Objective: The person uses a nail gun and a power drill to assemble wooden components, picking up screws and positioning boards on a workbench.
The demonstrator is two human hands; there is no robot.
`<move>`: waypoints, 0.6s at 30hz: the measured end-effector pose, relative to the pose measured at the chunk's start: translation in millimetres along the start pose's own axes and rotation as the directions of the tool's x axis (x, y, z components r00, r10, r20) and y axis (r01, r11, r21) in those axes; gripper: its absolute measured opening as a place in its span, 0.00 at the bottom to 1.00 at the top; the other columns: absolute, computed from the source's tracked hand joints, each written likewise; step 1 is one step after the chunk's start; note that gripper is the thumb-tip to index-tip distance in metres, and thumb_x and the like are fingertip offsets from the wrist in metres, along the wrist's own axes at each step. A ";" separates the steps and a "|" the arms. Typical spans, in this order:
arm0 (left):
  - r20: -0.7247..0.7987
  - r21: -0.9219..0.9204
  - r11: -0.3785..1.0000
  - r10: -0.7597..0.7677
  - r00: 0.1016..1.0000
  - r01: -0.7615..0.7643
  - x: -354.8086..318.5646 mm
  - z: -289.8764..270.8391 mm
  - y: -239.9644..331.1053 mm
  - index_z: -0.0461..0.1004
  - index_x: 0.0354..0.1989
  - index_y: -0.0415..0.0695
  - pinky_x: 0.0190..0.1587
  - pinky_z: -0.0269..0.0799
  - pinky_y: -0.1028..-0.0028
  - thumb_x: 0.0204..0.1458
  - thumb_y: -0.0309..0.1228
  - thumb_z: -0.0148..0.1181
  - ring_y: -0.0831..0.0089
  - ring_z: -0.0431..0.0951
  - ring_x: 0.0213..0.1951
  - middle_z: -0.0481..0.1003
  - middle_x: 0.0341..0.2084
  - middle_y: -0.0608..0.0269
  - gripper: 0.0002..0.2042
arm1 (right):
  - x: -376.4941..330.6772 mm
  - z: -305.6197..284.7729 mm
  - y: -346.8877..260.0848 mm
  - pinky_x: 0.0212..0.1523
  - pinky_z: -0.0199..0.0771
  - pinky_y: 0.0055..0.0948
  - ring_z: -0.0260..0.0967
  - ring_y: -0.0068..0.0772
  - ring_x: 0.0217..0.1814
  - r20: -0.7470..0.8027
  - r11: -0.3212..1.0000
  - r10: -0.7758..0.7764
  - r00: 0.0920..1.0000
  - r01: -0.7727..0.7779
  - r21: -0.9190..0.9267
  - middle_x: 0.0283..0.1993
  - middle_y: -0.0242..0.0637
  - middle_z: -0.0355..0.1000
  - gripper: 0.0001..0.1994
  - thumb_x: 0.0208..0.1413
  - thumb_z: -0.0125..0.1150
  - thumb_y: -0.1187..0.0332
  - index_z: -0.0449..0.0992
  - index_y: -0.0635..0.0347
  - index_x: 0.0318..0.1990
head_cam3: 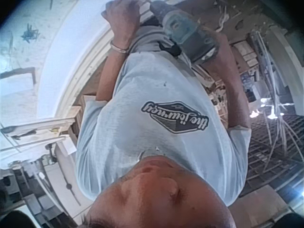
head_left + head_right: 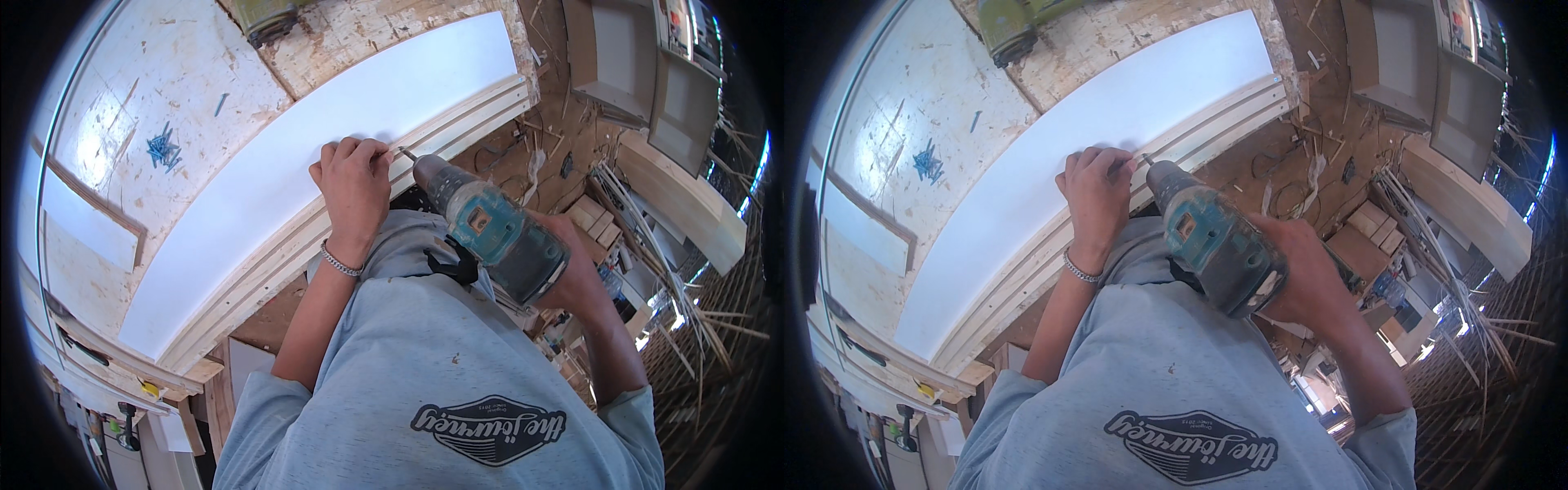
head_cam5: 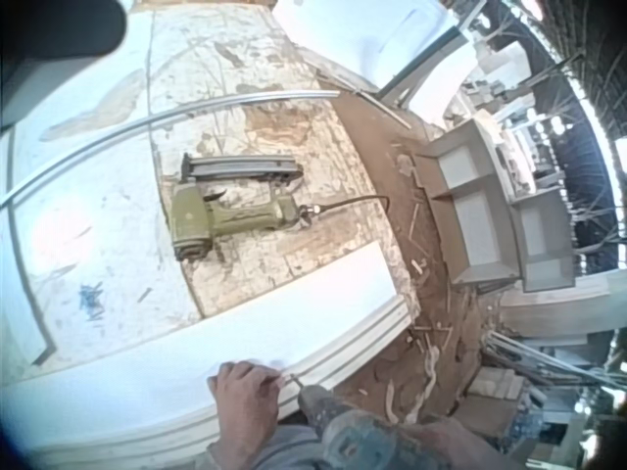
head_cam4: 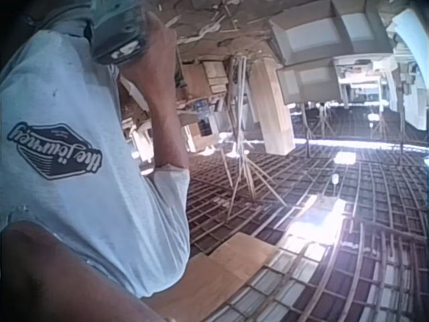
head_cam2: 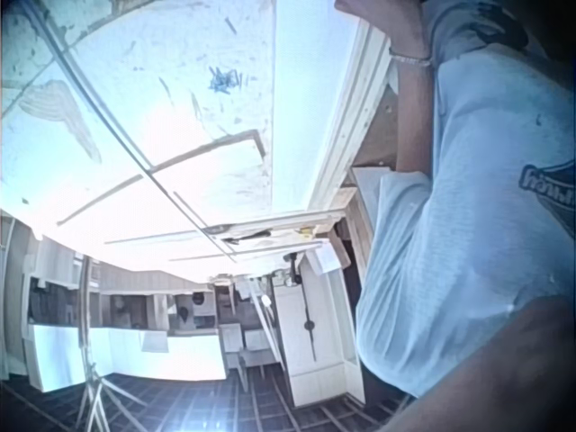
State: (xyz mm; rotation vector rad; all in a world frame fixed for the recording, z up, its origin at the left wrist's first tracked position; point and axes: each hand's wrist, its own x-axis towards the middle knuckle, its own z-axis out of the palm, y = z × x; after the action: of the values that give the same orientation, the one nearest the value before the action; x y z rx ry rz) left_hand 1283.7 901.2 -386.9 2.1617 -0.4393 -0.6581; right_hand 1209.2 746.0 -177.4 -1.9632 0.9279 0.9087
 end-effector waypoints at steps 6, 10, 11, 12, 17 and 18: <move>0.001 -0.004 1.000 0.002 1.000 -0.002 0.1 -0.9 0.0 0.81 0.31 0.47 0.46 0.56 0.64 0.48 0.29 0.66 0.64 0.70 0.41 0.76 0.32 0.65 0.03 | 2.2 -5.3 -5.3 0.41 0.76 0.36 0.79 0.48 0.35 0.028 1.000 0.008 1.000 -0.008 -0.029 0.32 0.47 0.78 0.25 0.33 0.75 0.62 0.79 0.62 0.43; 0.046 0.023 1.000 -0.014 0.999 0.013 0.9 -1.2 -1.1 0.82 0.34 0.49 0.48 0.57 0.63 0.49 0.31 0.67 0.63 0.71 0.43 0.78 0.35 0.67 0.05 | 2.5 -7.3 -8.1 0.42 0.76 0.36 0.79 0.48 0.35 0.037 0.998 0.032 0.999 -0.030 -0.047 0.32 0.47 0.79 0.25 0.33 0.75 0.62 0.80 0.62 0.43; 0.045 0.024 1.000 -0.012 0.999 0.011 1.2 -1.1 -1.4 0.82 0.34 0.49 0.48 0.57 0.63 0.49 0.31 0.67 0.63 0.71 0.43 0.78 0.35 0.67 0.05 | 2.3 -7.3 -7.3 0.42 0.76 0.36 0.79 0.48 0.35 0.040 0.998 0.037 0.998 -0.035 -0.048 0.32 0.47 0.79 0.25 0.33 0.75 0.62 0.80 0.62 0.44; 0.042 0.023 1.000 -0.009 0.999 0.008 0.7 -1.2 -1.8 0.82 0.34 0.49 0.48 0.57 0.63 0.49 0.31 0.67 0.63 0.71 0.43 0.78 0.35 0.67 0.05 | 1.9 -6.7 -7.1 0.42 0.76 0.37 0.79 0.49 0.35 0.036 0.998 0.040 0.999 -0.039 -0.040 0.32 0.47 0.79 0.25 0.33 0.74 0.62 0.80 0.61 0.43; -0.012 -0.002 1.000 0.026 1.000 -0.026 -1.4 -0.1 -3.0 0.82 0.32 0.48 0.46 0.56 0.65 0.48 0.29 0.66 0.65 0.70 0.40 0.76 0.32 0.66 0.03 | 1.1 -4.3 -0.5 0.41 0.76 0.38 0.78 0.50 0.35 0.036 0.998 0.014 0.999 -0.012 -0.068 0.32 0.47 0.78 0.24 0.34 0.73 0.63 0.80 0.61 0.43; -0.015 -0.004 1.000 0.028 0.999 -0.028 -1.6 0.7 -3.6 0.82 0.32 0.48 0.46 0.56 0.65 0.48 0.29 0.66 0.65 0.70 0.40 0.76 0.32 0.66 0.03 | 1.0 -3.3 -0.1 0.41 0.76 0.39 0.78 0.50 0.35 0.028 0.998 0.002 1.000 0.000 -0.059 0.32 0.47 0.78 0.24 0.34 0.73 0.63 0.80 0.61 0.43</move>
State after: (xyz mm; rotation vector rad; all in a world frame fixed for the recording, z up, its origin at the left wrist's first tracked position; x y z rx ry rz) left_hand 1282.4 903.8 -389.7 2.1518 -0.4594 -0.6259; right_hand 1210.7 743.0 -176.7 -1.9943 0.8955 0.9723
